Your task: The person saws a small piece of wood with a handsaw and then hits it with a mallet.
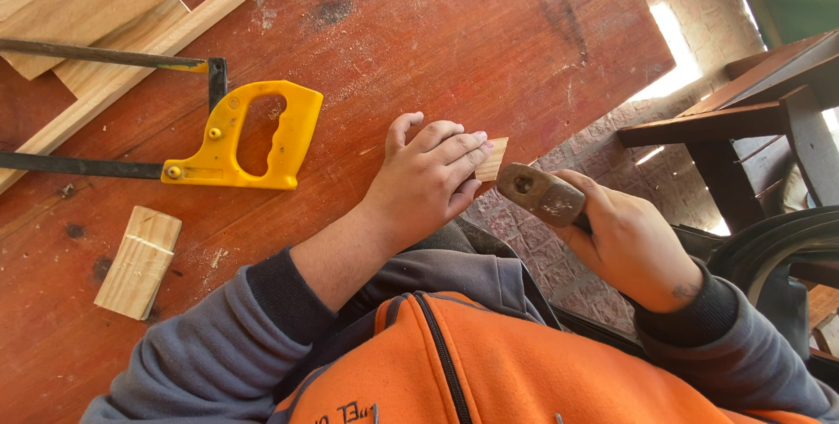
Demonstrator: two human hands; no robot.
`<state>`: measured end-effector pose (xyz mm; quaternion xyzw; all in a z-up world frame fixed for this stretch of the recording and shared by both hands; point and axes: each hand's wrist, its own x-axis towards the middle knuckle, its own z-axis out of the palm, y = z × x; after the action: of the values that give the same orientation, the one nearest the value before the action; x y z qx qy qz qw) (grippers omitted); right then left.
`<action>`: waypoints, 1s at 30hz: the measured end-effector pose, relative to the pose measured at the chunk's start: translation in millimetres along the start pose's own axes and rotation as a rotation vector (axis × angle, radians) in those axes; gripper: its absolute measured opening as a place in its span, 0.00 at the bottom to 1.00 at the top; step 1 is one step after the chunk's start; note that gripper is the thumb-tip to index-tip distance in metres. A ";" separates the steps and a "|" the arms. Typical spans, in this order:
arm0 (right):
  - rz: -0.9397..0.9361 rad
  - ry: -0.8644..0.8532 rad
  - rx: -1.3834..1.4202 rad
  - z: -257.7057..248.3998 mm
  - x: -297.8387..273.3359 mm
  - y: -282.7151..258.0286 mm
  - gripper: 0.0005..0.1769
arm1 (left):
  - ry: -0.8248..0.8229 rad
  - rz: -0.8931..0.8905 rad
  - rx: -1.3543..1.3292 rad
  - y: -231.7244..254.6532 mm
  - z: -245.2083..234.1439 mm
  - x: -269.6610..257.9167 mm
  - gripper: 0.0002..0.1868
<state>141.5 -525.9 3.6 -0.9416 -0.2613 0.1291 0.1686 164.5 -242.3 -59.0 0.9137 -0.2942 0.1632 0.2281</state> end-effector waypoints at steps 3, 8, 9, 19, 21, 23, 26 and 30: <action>0.062 0.016 0.050 -4.9 -0.4 -0.3 0.31 | 0.002 0.004 -0.013 -0.8 -0.3 0.9 0.18; -0.019 -0.019 -0.033 -12.2 7.5 -8.5 0.32 | -0.027 -0.011 -0.025 -0.2 -2.1 1.7 0.21; -0.050 0.016 -0.021 -15.2 7.5 -10.1 0.32 | -0.048 -0.018 -0.029 -0.5 -2.1 1.4 0.23; -0.119 0.259 -0.294 -13.2 86.0 2.8 0.34 | -0.035 -0.478 -0.942 2.2 -48.6 -2.3 0.14; -0.154 0.362 -0.411 -9.4 112.5 6.8 0.32 | -0.012 -0.669 -1.209 -5.2 -39.7 -19.0 0.19; -0.191 0.372 -0.391 -2.2 131.4 8.0 0.32 | 0.011 -0.744 -1.178 -8.9 -42.6 -26.1 0.20; -0.256 0.393 -0.344 -4.8 145.8 -9.7 0.31 | 0.060 -0.802 -1.129 -12.7 -64.1 -28.0 0.19; -0.364 0.513 -0.197 -20.1 135.2 -56.2 0.16 | 0.142 -0.750 -1.039 -18.6 -84.6 -28.7 0.17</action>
<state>235.1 -413.1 22.5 -0.8931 -0.3853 -0.1704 0.1575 139.8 -172.1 -6.0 0.7119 0.0204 -0.0312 0.7013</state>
